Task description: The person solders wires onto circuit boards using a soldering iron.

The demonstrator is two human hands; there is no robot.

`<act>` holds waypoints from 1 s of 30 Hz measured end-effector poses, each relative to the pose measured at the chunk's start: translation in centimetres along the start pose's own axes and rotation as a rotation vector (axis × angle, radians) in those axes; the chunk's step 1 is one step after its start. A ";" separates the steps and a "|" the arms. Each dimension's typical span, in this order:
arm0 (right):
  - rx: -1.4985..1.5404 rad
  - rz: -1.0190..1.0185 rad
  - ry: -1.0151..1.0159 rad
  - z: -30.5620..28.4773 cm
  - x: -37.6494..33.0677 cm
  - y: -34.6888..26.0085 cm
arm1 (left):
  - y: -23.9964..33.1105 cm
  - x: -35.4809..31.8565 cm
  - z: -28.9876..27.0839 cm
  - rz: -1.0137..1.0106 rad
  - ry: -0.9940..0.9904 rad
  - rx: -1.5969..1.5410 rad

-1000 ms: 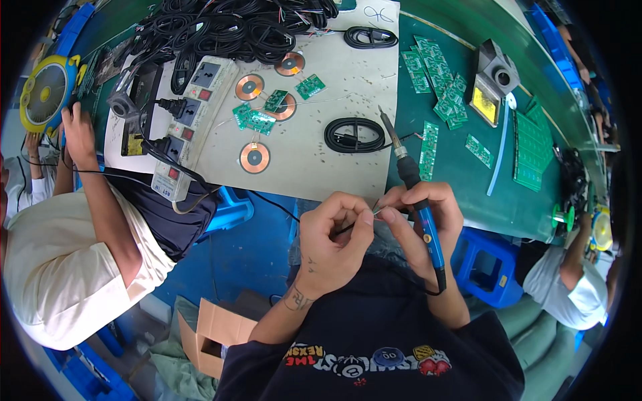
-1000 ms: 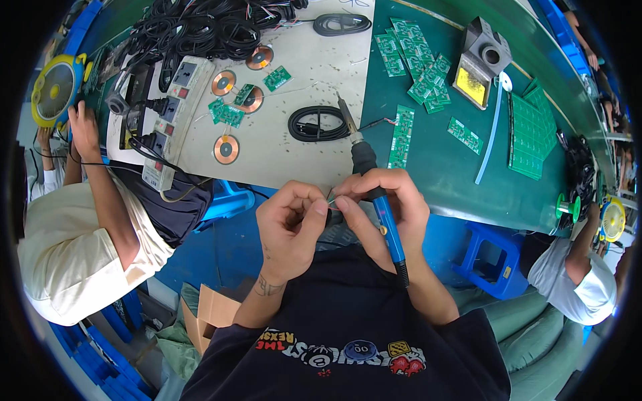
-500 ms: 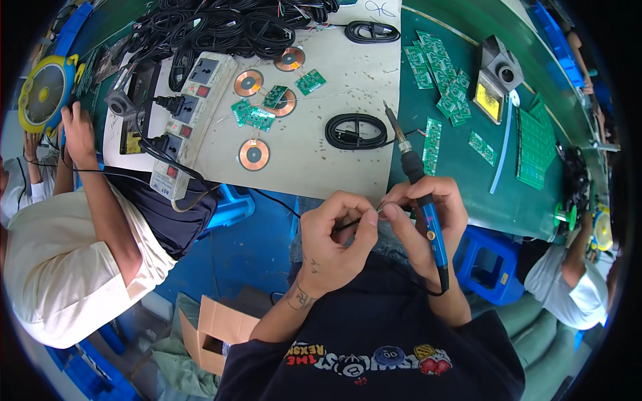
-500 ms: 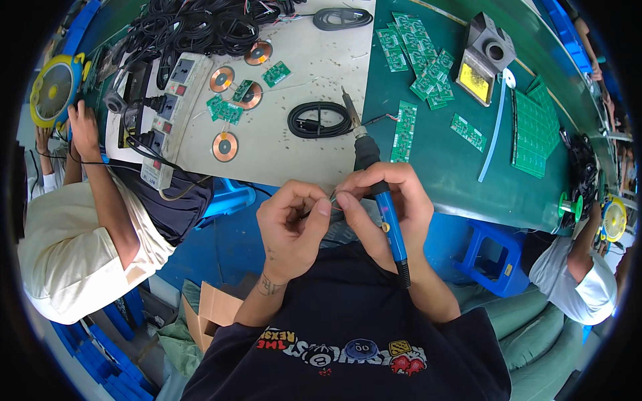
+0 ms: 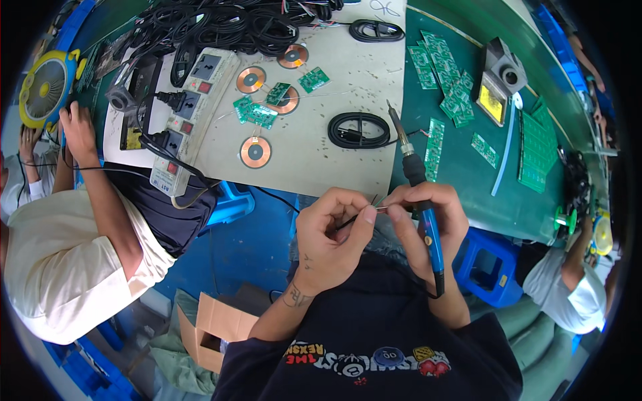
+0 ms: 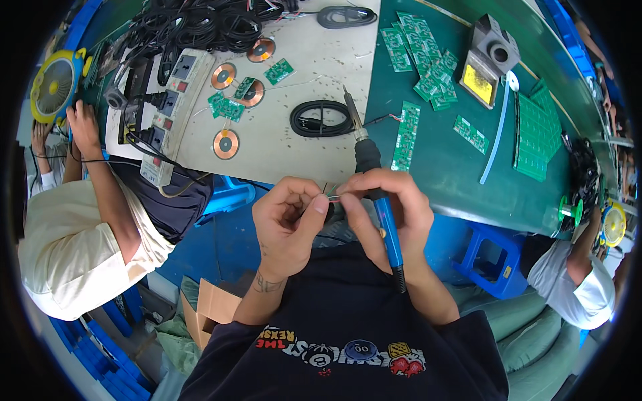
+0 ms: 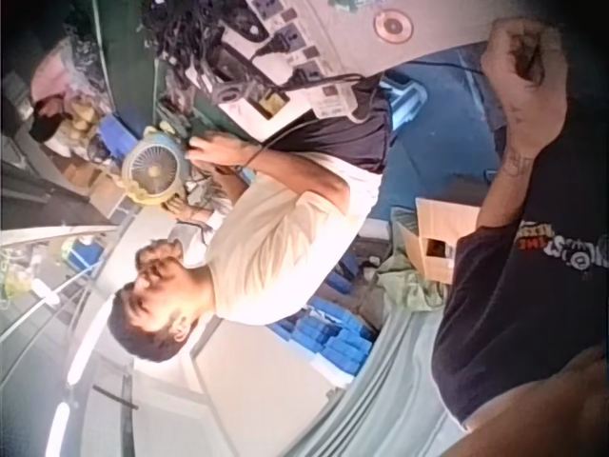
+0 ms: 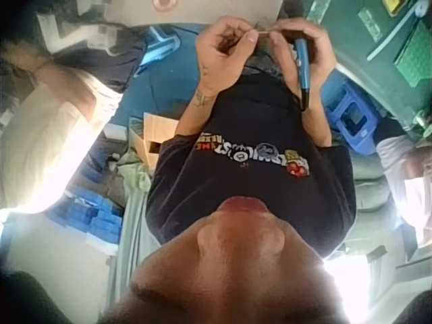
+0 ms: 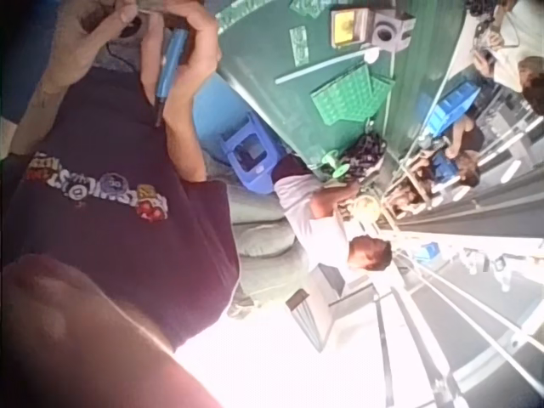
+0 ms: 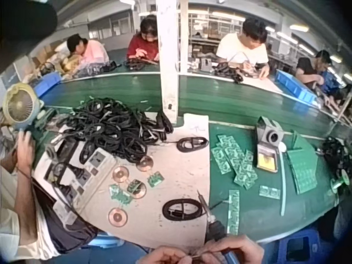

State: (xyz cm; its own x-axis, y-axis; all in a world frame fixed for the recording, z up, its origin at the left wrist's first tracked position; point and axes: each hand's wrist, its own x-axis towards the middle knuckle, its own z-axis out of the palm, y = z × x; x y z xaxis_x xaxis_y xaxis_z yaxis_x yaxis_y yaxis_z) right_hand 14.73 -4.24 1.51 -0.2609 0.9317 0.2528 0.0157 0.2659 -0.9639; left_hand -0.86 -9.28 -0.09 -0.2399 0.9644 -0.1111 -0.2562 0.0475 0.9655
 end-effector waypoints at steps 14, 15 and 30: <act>-0.655 -0.283 0.101 0.2 4.9 0.7 | 0.0 1.2 -3.3 -0.017 0.136 0.182; -0.628 -0.235 0.096 0.1 4.8 0.7 | 0.0 1.2 -3.5 -0.026 0.143 0.181; -0.661 -0.239 0.050 0.7 6.0 -0.1 | 0.9 1.3 -4.7 -0.046 0.144 0.152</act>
State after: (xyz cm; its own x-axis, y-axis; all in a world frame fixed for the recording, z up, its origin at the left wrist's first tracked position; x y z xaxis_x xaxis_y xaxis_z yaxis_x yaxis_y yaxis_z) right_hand 12.52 1.14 3.11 -0.2860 0.8351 0.4698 0.5507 0.5445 -0.6326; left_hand -5.75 -9.24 -0.45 -0.3654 0.9136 -0.1782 -0.1285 0.1401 0.9818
